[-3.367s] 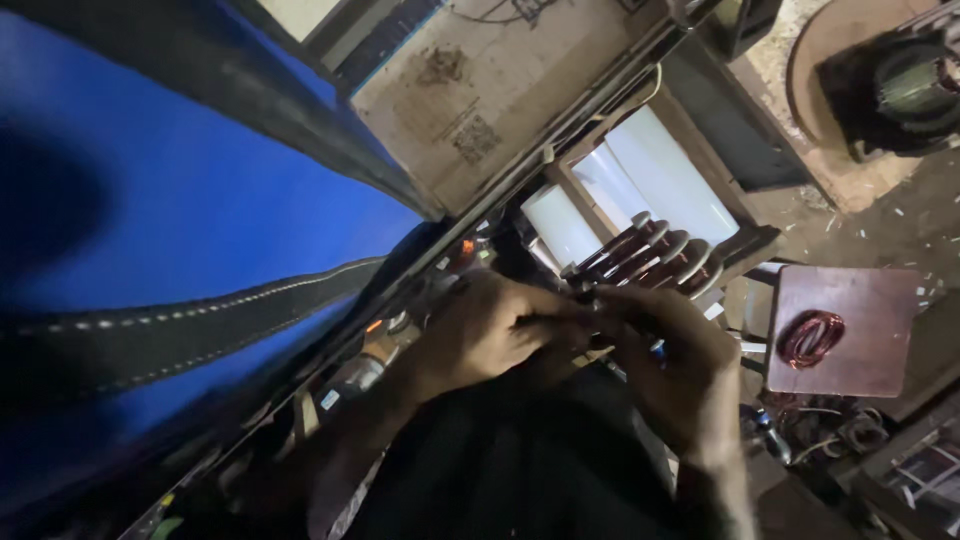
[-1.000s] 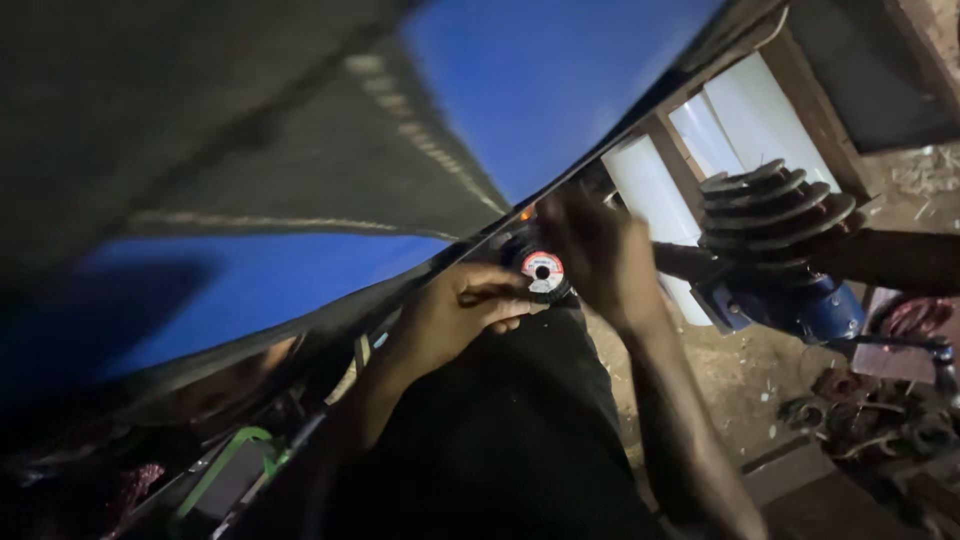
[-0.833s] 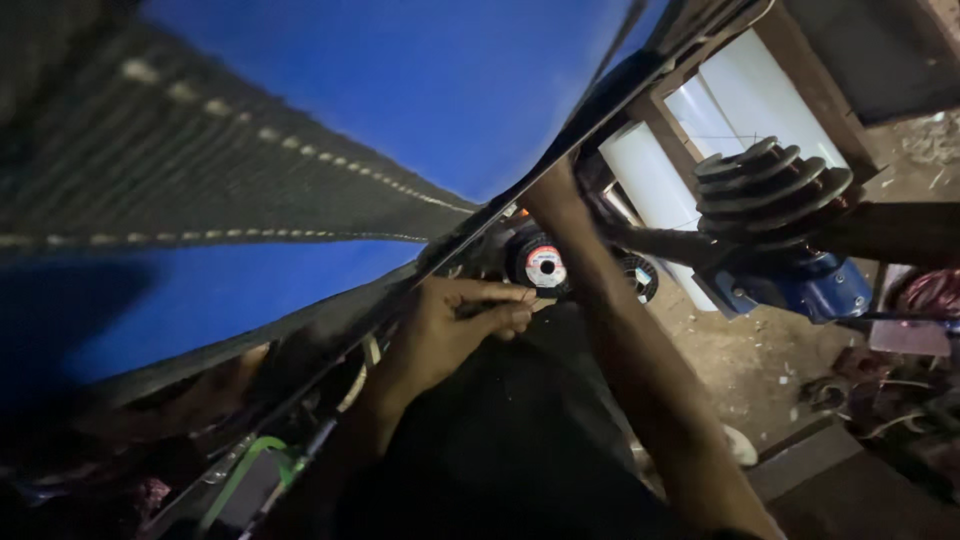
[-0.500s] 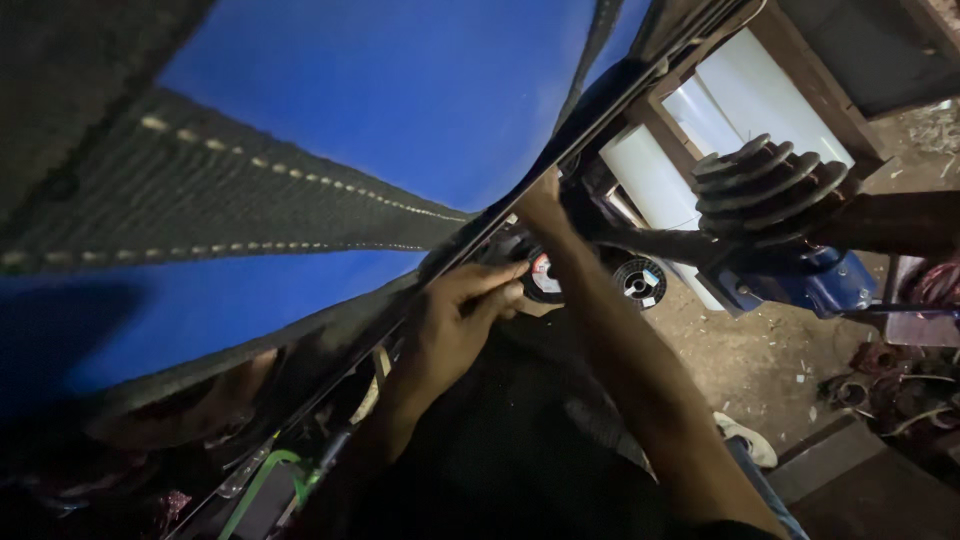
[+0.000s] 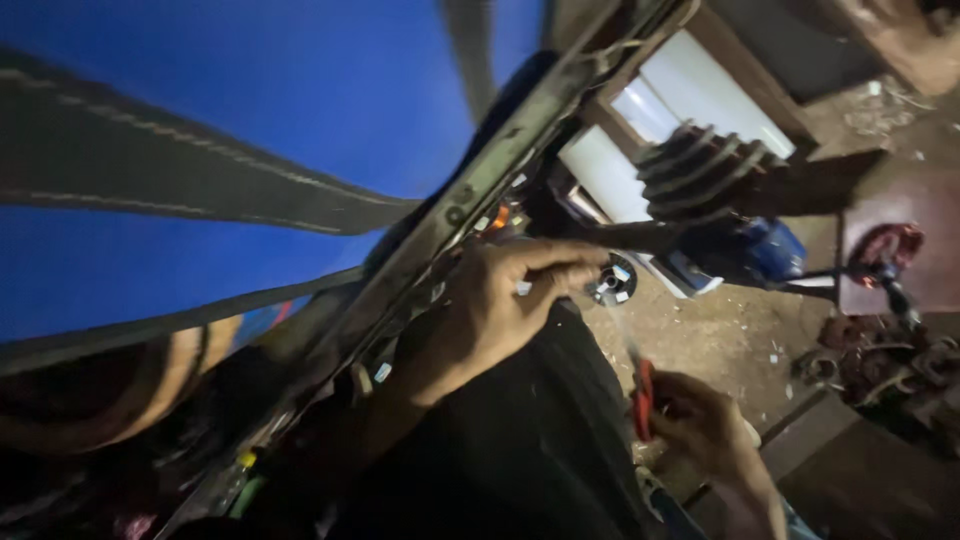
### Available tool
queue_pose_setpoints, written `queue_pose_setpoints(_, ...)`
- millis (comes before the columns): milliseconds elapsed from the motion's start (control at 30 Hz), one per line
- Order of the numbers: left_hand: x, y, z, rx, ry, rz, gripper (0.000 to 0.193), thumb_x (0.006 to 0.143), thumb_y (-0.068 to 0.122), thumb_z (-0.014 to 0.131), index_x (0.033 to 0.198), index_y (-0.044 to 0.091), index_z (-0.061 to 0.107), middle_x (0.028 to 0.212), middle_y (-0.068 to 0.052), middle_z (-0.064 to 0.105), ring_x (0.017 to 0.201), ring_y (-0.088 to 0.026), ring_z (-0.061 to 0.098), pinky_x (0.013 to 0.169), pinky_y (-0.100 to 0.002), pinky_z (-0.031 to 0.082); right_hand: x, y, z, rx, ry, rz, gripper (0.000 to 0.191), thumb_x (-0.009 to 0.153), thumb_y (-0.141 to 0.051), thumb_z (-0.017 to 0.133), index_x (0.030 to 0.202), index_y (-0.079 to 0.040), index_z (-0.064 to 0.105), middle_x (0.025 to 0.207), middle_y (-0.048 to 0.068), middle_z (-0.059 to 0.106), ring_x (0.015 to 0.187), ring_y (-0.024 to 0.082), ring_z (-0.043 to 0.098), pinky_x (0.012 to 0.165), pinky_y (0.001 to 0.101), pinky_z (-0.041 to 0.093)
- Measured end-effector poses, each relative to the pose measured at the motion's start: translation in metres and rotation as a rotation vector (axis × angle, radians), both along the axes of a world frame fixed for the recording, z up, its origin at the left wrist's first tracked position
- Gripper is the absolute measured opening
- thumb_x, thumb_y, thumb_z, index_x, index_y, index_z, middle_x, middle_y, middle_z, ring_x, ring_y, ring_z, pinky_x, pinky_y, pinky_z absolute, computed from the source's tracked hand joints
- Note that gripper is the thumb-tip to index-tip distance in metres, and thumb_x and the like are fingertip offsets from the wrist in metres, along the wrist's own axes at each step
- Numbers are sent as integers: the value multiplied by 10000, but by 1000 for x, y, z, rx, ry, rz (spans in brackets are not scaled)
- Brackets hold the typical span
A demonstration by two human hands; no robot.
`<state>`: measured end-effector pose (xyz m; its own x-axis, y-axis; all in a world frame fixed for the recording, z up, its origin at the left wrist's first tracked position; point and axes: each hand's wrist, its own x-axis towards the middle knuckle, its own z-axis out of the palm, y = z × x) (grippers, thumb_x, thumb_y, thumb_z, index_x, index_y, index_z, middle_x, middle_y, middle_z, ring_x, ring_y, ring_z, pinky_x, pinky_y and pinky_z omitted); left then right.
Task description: The person winds copper wire onto a wooden spool using a hand-cranked machine. They use pliers to cut the wire and tuck the end into the coil. The person then removes the completed coil from the machine.
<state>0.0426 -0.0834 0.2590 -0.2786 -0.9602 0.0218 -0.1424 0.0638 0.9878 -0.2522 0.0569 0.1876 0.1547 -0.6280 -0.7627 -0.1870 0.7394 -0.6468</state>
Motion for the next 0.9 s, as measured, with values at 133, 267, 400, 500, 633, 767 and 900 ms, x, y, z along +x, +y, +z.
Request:
queue_pose_setpoints(133,-24,-19,14,12,212,-12,221,1053,15,661,1266,14,720,1115,-115,777,969,-120,732,850,-247,631,18,20,49,-309,-13,50,434,661,-85,945,990,80,715,801,179,778,685,206,733,581,358,595)
queue_pose_setpoints(267,-45,-28,33,57,254,-93,267,1026,-3,657,1292,7,679,1133,-102,761,975,-101,730,821,-232,622,45,11,101,-493,3,-51,496,763,-122,750,1210,53,626,965,86,773,863,149,762,735,295,625)
queue_pose_setpoints(400,-56,-25,46,-83,228,-113,281,1036,-42,621,1311,-17,673,1115,-122,757,999,-122,739,876,-239,636,49,-25,109,-163,-87,34,417,681,-136,749,1055,45,719,798,86,773,737,154,749,628,324,597)
queue_pose_setpoints(500,-58,-20,50,-145,173,-104,258,1039,-62,636,1290,-22,676,1149,-152,761,1055,-165,758,919,-256,646,49,-29,109,-231,-110,-24,383,695,-162,762,1006,52,697,754,68,738,708,135,717,611,302,581)
queue_pose_setpoints(633,-60,-17,47,-332,-26,-83,213,1003,-62,679,1211,-23,702,1163,-171,764,1070,-227,778,922,-292,640,47,-27,103,-363,-124,-14,407,703,-233,776,1003,34,713,732,44,722,670,115,687,589,279,582)
queue_pose_setpoints(767,-62,-18,39,-558,-162,-23,283,899,-89,682,1180,-58,665,1143,-192,759,1012,-267,757,845,-328,624,42,-33,91,-490,-166,-18,632,597,-373,958,1011,34,709,767,33,706,687,99,673,592,264,552)
queue_pose_setpoints(900,-68,-20,25,-643,-119,-6,312,888,-127,681,1155,-23,558,1133,-246,751,1020,-275,755,822,-321,630,38,-27,81,-475,-171,-72,606,597,-387,966,973,25,730,716,16,691,619,87,646,544,258,528)
